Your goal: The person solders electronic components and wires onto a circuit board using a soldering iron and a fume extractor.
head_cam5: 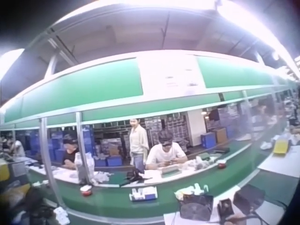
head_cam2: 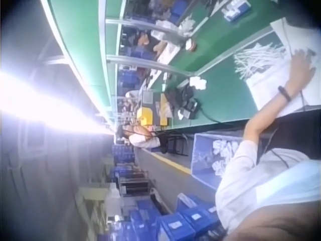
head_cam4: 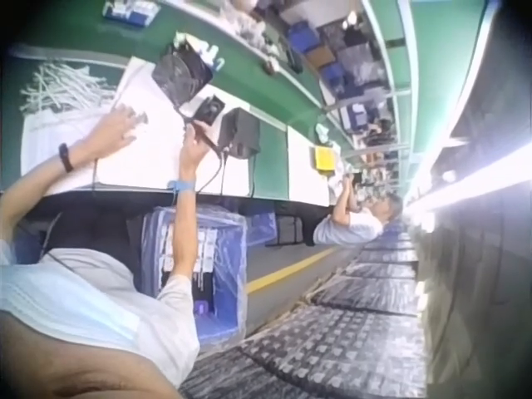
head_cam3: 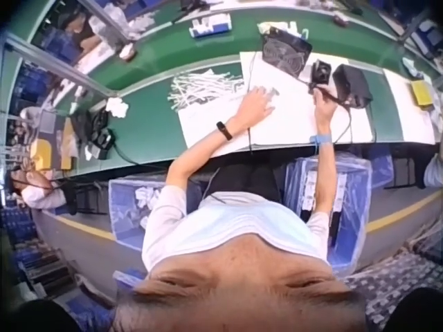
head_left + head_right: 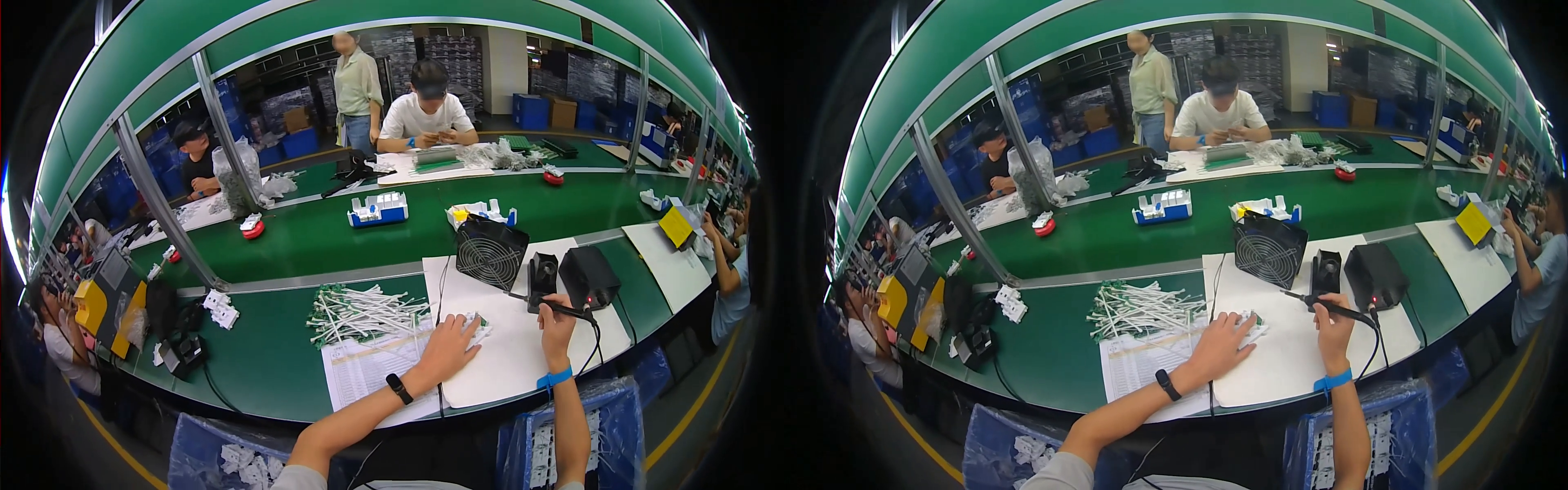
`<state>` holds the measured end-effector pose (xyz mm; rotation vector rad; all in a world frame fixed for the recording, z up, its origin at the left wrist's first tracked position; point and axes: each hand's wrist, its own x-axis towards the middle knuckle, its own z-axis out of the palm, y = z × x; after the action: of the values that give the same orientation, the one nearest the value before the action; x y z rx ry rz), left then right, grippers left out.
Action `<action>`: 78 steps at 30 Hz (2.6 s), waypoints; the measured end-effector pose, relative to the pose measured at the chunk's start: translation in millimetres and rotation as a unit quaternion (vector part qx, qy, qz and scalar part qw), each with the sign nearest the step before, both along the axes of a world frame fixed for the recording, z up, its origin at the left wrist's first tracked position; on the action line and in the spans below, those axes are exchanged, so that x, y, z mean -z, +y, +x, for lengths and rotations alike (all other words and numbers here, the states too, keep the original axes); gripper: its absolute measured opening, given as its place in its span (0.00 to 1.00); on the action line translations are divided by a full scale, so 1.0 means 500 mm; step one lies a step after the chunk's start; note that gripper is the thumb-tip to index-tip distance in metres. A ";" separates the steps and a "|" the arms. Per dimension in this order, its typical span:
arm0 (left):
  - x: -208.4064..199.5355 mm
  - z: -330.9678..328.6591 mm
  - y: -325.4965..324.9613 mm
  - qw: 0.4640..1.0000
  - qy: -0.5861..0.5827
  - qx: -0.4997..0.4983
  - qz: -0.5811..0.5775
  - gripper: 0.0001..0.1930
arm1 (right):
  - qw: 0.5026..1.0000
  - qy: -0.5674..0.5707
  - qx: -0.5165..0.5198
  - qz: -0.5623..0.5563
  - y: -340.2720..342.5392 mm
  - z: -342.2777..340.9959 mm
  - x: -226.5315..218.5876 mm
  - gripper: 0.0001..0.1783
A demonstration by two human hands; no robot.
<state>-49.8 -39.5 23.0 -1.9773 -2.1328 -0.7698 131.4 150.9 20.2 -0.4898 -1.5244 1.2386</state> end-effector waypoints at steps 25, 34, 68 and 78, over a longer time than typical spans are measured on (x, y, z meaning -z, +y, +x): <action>0.019 -0.006 0.004 0.999 -0.042 0.006 0.017 0.29 | 0.994 -0.014 0.092 0.062 -0.022 -0.039 0.010 0.07; 0.004 -0.010 -0.012 0.997 -0.069 0.016 -0.004 0.29 | 0.997 -0.044 0.025 0.064 -0.030 -0.033 0.011 0.08; -0.022 -0.071 -0.002 0.968 -0.212 0.084 -0.105 0.31 | 0.990 -0.080 -0.103 0.057 -0.036 -0.029 0.008 0.09; -0.021 -0.072 -0.005 0.966 -0.222 0.092 -0.094 0.32 | 0.989 -0.079 -0.108 0.066 -0.040 -0.030 0.003 0.08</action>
<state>-86.0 -41.8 33.4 -2.3045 -2.3529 -1.1794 116.3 130.9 18.6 -0.3488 -1.8192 1.2775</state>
